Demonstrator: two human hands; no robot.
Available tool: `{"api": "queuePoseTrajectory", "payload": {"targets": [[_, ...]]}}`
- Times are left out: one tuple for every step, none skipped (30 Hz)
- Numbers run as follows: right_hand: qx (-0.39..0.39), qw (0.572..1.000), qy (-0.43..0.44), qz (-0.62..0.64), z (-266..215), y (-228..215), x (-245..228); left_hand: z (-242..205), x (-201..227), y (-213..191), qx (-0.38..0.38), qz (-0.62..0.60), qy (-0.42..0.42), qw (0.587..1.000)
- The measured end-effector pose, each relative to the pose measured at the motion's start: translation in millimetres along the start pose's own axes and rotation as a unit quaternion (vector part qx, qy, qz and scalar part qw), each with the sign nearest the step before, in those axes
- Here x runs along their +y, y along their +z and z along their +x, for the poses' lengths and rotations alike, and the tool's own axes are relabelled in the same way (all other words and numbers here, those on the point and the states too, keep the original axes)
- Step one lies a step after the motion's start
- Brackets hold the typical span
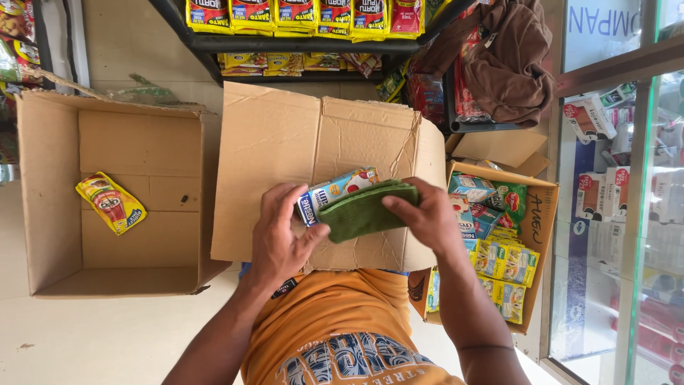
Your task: The person wipes down cartons of cream with a cloth.
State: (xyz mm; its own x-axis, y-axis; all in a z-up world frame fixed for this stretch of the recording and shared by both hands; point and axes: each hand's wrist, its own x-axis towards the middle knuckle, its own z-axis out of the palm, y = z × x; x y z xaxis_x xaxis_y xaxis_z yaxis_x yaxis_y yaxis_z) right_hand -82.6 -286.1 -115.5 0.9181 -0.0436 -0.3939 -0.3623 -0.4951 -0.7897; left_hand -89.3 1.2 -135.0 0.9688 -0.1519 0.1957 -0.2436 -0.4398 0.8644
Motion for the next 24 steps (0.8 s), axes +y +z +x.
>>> {"api": "queuePoseTrajectory", "payload": {"targets": [[0.0, 1.0, -0.002, -0.002, -0.6, -8.1, -1.1, 3.9, 2.7, -2.6, 0.002, -0.001, 0.001, 1.0], [0.01, 0.997, -0.017, 0.069, -1.4, -16.1, -2.6, 7.8, 5.6, -5.5, -0.017, 0.051, 0.053, 0.997], [0.017, 0.989, -0.033, 0.14, -1.2, -23.0, -4.4, 11.3, 8.3, -9.7, -0.035, 0.104, 0.103, 0.989], [0.015, 0.99, -0.036, 0.139, -4.6, -29.3, -11.3, 8.5, 4.1, -6.2, -0.032, 0.105, 0.103, 0.989], [0.026, 0.978, -0.075, 0.195, -6.8, -35.6, -18.3, 7.6, -0.8, -2.7, -0.056, 0.134, 0.076, 0.986], [0.036, 0.961, -0.113, 0.25, -9.2, -42.5, -25.3, 7.0, -5.4, 1.1, -0.08, 0.162, 0.049, 0.982], [0.037, 0.96, -0.118, 0.25, -12.5, -42.8, -30.7, 9.3, -6.1, 1.7, -0.077, 0.164, 0.054, 0.982], [0.087, 0.969, -0.123, 0.197, -15.8, -43.4, -35.9, 11.9, -6.7, 2.6, -0.065, 0.138, 0.047, 0.987], [0.139, 0.972, -0.126, 0.143, -20.1, -43.9, -40.7, 14.4, -7.3, 3.8, -0.055, 0.112, 0.041, 0.991], [0.142, 0.971, -0.13, 0.143, -22.0, -37.9, -48.5, 14.8, -5.4, 6.4, -0.054, 0.113, 0.046, 0.991], [0.19, 0.963, -0.182, 0.063, -23.2, -31.4, -56.0, 15.4, -4.0, 8.6, -0.04, 0.071, 0.029, 0.996], [0.236, 0.944, -0.232, -0.019, -24.4, -25.1, -63.9, 16.2, -2.4, 10.7, -0.027, 0.03, 0.013, 0.999], [0.24, 0.942, -0.236, -0.016, -22.9, -16.5, -53.5, 13.3, -9.8, 19.0, -0.025, 0.032, 0.019, 0.999], [0.201, 0.933, -0.293, -0.053, -21.2, -7.5, -43.5, 10.5, -17.4, 26.9, -0.015, -0.147, -0.039, 0.988], [0.162, 0.919, -0.349, -0.092, -18.9, 0.8, -33.2, 7.6, -25.2, 36.0, -0.006, -0.322, -0.095, 0.942], [0.166, 0.916, -0.354, -0.092, -18.4, 11.3, -35.0, 16.7, -25.2, 36.7, -0.004, -0.321, -0.088, 0.943], [0.097, 0.918, -0.38, -0.057, -18.6, 21.0, -36.7, 24.1, -23.9, 37.9, 0.014, -0.451, -0.112, 0.885], [0.027, 0.914, -0.403, -0.023, -18.6, 31.1, -37.8, 31.2, -23.2, 39.1, 0.031, -0.572, -0.132, 0.809], [0.023, 0.914, -0.404, -0.022, -21.5, 33.9, -40.0, 37.6, -24.6, 43.1, 0.035, -0.571, -0.133, 0.809], [0.004, 0.912, -0.408, -0.046, -24.2, 36.7, -41.3, 43.8, -26.8, 47.6, 0.047, -0.629, -0.17, 0.757], [-0.014, 0.912, -0.405, -0.067, -32.5, 41.9, -41.5, 45.2, -28.3, 51.0, 0.055, -0.681, -0.213, 0.699], [-0.016, 0.914, -0.4, -0.063, -35.5, 43.3, -42.8, 45.7, -32.9, 55.2, 0.055, -0.679, -0.221, 0.698], [-0.027, 0.914, -0.398, -0.068, -33.6, 42.5, -45.1, 53.4, -38.4, 61.2, 0.046, -0.697, -0.234, 0.676], [-0.039, 0.914, -0.397, -0.073, -31.8, 41.5, -47.6, 61.3, -43.4, 67.2, 0.036, -0.715, -0.248, 0.652]]}}
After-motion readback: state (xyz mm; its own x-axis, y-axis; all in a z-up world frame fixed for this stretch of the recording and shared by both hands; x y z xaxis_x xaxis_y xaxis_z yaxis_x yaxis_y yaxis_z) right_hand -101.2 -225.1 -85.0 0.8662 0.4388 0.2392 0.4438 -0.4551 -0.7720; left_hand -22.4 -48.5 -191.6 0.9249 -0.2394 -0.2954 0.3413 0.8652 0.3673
